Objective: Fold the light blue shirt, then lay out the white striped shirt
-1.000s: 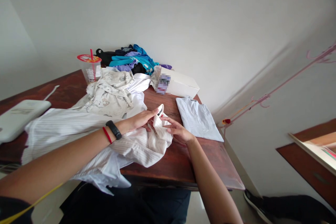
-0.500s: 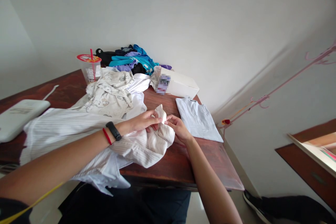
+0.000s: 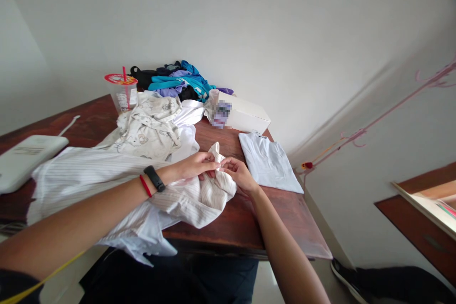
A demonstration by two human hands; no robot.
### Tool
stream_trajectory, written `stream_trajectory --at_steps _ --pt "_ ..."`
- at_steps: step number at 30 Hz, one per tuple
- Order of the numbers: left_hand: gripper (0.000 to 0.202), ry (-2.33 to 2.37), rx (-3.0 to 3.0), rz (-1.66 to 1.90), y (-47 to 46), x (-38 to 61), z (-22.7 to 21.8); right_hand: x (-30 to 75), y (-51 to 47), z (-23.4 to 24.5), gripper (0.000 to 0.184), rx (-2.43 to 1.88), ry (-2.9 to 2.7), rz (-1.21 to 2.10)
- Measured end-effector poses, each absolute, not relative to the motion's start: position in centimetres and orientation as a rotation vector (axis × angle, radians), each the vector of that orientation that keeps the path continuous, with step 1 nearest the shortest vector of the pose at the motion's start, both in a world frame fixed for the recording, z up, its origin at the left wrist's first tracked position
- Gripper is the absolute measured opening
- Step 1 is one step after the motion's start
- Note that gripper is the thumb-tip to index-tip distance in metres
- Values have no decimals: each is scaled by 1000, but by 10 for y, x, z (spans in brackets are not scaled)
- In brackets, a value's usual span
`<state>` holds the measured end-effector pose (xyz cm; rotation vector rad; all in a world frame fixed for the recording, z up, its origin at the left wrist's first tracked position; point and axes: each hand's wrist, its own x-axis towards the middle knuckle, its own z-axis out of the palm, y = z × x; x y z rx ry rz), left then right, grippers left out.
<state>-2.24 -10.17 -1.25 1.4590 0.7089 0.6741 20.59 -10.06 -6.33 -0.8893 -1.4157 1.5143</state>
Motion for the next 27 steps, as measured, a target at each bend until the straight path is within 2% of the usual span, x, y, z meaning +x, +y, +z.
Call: stream_trajectory --at_steps 7,12,27 --pt "51 751 1536 609 -93 -16 -24 205 -99 -61 30 -936 -1467 1430" --pt "42 762 1536 616 -92 -14 -27 207 -100 -60 26 -959 -1466 1340" --pt "43 788 1555 607 -92 -13 -26 206 -99 -57 33 -1016 -1447 1229"
